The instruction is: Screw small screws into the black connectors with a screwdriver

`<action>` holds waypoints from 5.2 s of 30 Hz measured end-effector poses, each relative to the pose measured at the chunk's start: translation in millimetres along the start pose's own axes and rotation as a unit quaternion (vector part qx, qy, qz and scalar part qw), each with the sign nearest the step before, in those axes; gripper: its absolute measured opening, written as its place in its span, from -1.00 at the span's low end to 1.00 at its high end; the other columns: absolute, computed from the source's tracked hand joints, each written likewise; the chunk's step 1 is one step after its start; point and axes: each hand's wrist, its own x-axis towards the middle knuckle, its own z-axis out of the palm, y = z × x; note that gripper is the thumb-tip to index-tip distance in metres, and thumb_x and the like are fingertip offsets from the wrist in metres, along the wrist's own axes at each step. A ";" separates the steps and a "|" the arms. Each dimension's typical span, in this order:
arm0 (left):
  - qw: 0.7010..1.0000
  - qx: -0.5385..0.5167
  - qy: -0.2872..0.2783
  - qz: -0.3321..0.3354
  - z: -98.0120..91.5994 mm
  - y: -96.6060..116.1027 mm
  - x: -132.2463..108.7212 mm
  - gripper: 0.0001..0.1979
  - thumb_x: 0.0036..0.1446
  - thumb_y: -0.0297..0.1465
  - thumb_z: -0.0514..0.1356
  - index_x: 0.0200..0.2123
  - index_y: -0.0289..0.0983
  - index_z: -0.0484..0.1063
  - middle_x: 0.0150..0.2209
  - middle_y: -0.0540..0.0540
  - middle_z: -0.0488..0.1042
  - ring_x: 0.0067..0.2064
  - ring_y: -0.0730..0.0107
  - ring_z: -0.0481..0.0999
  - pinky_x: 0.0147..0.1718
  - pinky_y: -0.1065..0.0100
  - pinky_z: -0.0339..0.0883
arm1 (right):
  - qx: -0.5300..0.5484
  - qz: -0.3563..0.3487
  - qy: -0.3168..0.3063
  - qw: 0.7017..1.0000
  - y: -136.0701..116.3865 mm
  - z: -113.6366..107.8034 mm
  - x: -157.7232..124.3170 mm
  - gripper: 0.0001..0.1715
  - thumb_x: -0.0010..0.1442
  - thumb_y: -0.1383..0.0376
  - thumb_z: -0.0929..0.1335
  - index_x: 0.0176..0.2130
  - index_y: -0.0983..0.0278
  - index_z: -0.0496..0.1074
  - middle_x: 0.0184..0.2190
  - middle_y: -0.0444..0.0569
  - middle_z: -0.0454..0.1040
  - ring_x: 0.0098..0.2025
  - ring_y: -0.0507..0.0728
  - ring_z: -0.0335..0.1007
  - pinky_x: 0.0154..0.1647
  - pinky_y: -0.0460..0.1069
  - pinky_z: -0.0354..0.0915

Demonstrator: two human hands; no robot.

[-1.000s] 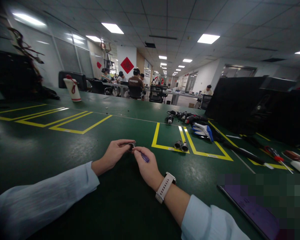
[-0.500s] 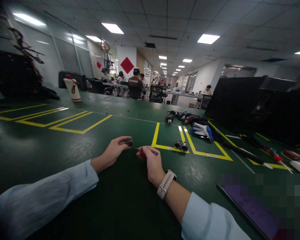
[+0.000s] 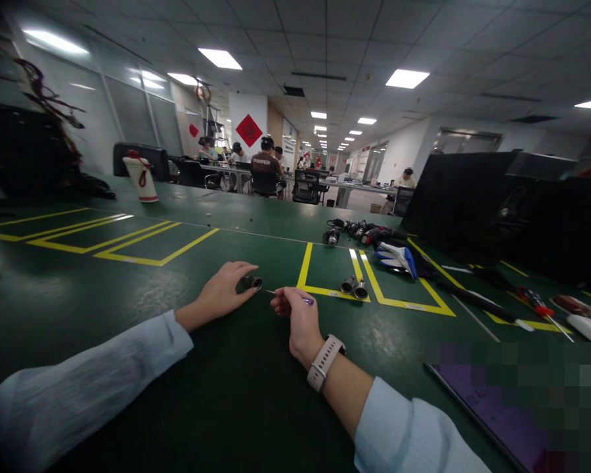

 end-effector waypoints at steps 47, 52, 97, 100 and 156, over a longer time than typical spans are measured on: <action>0.979 -0.163 -0.121 0.036 2.3 27.3 -11.4 -0.91 -0.02 -0.39 0.15 -0.49 -0.29 0.31 -0.50 0.03 0.35 -0.46 0.46 0.35 -0.48 0.44 0.19 | -0.047 -0.021 -0.124 0.991 0.5 4.0 -9.7 -0.61 0.13 0.09 0.28 -0.53 0.30 0.44 -0.56 -0.09 0.44 -0.49 0.03 0.31 -0.44 -0.07 0.18; 0.989 -0.093 -0.110 0.043 3.9 26.0 -12.1 -0.91 0.03 -0.38 0.12 -0.47 -0.28 0.31 -0.48 0.00 0.37 -0.45 0.42 0.36 -0.47 0.41 0.17 | -0.153 -0.096 -0.111 0.977 -2.9 4.4 -13.3 -0.62 0.13 0.11 0.29 -0.54 0.28 0.46 -0.59 -0.14 0.40 -0.47 0.04 0.29 -0.40 -0.05 0.19; 0.980 -0.118 -0.159 0.004 1.9 28.1 -10.4 -0.87 0.02 -0.37 0.13 -0.51 -0.30 0.31 -0.52 0.02 0.36 -0.48 0.45 0.32 -0.52 0.44 0.12 | -0.276 -0.193 -0.122 0.934 -3.3 7.1 -17.5 -0.59 0.19 0.11 0.21 -0.54 0.27 0.36 -0.54 -0.12 0.35 -0.44 0.05 0.27 -0.39 -0.05 0.17; 0.981 -0.110 -0.157 0.020 0.8 29.4 -10.6 -0.86 0.02 -0.40 0.12 -0.55 -0.29 0.28 -0.54 0.03 0.34 -0.49 0.45 0.32 -0.52 0.44 0.11 | -0.290 -0.200 -0.122 0.928 -0.9 8.4 -18.0 -0.60 0.19 0.12 0.22 -0.56 0.26 0.35 -0.56 -0.14 0.33 -0.45 0.04 0.27 -0.39 -0.05 0.17; 0.977 -0.100 -0.180 0.060 -1.3 32.6 -12.8 -0.89 0.03 -0.42 0.13 -0.52 -0.28 0.31 -0.51 0.02 0.37 -0.44 0.44 0.35 -0.45 0.43 0.16 | -0.161 -0.075 -0.101 0.979 1.2 5.9 -12.9 -0.61 0.09 0.10 0.30 -0.60 0.28 0.43 -0.66 -0.13 0.38 -0.55 0.03 0.26 -0.48 -0.06 0.14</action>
